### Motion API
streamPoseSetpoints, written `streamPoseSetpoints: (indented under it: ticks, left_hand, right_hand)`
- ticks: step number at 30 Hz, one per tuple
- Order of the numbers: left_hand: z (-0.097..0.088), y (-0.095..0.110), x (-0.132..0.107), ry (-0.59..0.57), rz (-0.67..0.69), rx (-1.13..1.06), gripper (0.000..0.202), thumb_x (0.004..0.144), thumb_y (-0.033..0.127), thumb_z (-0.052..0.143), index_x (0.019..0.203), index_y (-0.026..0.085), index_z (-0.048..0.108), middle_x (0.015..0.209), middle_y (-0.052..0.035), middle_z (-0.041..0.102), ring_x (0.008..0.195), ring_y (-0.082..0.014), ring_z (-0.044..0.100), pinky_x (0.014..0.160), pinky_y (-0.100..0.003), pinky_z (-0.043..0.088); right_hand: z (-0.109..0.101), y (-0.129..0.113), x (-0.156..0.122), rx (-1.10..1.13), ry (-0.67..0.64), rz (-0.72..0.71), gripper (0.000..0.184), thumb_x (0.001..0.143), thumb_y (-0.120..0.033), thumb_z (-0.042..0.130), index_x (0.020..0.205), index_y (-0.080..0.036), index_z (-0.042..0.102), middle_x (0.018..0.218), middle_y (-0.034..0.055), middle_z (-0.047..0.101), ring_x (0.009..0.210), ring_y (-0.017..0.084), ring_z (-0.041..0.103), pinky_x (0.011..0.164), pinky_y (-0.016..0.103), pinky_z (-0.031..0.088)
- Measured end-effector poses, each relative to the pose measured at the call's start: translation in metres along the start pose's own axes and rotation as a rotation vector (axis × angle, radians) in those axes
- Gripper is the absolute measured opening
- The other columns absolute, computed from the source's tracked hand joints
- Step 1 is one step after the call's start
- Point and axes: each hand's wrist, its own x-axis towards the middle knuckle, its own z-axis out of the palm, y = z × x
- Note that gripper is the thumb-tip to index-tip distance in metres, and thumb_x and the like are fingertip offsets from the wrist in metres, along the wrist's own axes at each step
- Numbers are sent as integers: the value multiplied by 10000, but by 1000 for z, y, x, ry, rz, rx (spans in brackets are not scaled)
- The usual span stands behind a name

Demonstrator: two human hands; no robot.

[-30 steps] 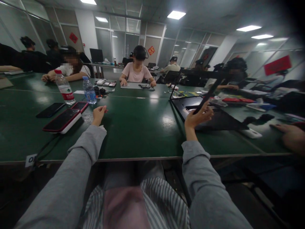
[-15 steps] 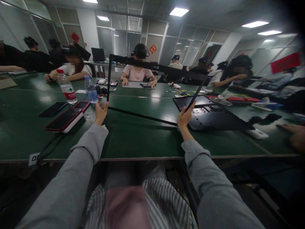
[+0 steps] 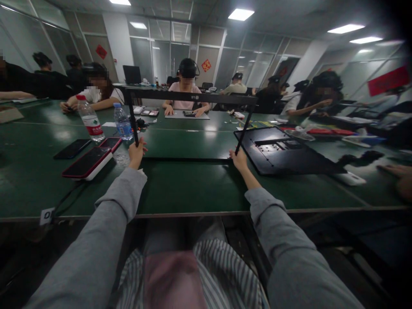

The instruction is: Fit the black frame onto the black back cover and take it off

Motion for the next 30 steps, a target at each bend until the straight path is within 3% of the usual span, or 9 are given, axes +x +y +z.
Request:
streamPoseSetpoints:
  ticks: [2, 5, 9, 12, 15, 19, 24, 30]
  left_hand:
    - [0, -5, 3, 27, -38, 84, 613, 1020, 746, 585, 1031, 160, 762, 800, -98, 762, 703, -230, 725, 667, -302, 531]
    - [0, -8, 3, 69, -54, 221, 474, 982, 562, 738, 1194, 138, 763, 1039, -145, 815, 918, -271, 780, 807, -332, 573]
    - [-3, -3, -6, -12, -33, 417, 373, 925, 353, 800, 1231, 139, 788, 1208, -183, 812, 1169, -330, 765, 1004, -389, 561]
    - [-5, 3, -12, -76, 63, 538, 356, 969, 345, 738, 1248, 134, 808, 1281, -197, 804, 1265, -349, 735, 1086, -407, 530]
    - [-6, 5, -14, -115, 133, 628, 391, 1002, 375, 694, 1279, 130, 823, 1315, -198, 800, 1279, -360, 725, 1080, -414, 529]
    - [-6, 0, -11, -155, 95, 697, 381, 1005, 396, 699, 1245, 148, 860, 1267, -192, 818, 1231, -365, 747, 1015, -404, 553]
    - [-7, -4, -10, -181, 74, 729, 427, 1023, 411, 707, 1312, 132, 850, 1308, -189, 813, 1275, -362, 741, 1034, -395, 555]
    - [-6, -1, -10, -207, 41, 767, 435, 1028, 424, 692, 1340, 161, 843, 1355, -164, 804, 1277, -349, 734, 1015, -386, 564]
  right_hand:
    - [0, 0, -1, -13, -35, 94, 500, 1017, -484, 602, 1350, -123, 695, 902, 110, 775, 863, 292, 742, 935, 457, 595]
    - [-3, -2, -4, -66, 23, 145, 441, 978, -409, 649, 1299, -122, 747, 916, 127, 792, 946, 307, 753, 1002, 458, 567]
    - [-4, 0, -4, -104, 4, 199, 434, 919, -372, 720, 1259, -114, 800, 895, 130, 801, 951, 319, 768, 1010, 458, 571]
    - [-5, 5, -1, -88, -6, 217, 473, 899, -331, 728, 1298, -89, 806, 939, 145, 818, 964, 320, 780, 1020, 453, 576]
    - [-7, 10, 2, -67, 8, 226, 524, 883, -302, 729, 1340, -53, 793, 1109, 194, 829, 1054, 318, 783, 1049, 435, 572]
    - [-8, 10, 2, -74, -70, 238, 478, 886, -258, 670, 1296, -59, 815, 1206, 207, 824, 1128, 309, 775, 1051, 409, 572]
    - [-9, 8, 0, -196, -135, 125, 413, 902, -260, 586, 1162, -93, 861, 1118, 190, 836, 1091, 320, 757, 1032, 416, 572]
    - [-8, 9, -1, -382, -156, 75, 440, 911, -284, 568, 1157, -87, 874, 1121, 214, 823, 1186, 357, 712, 1140, 459, 525]
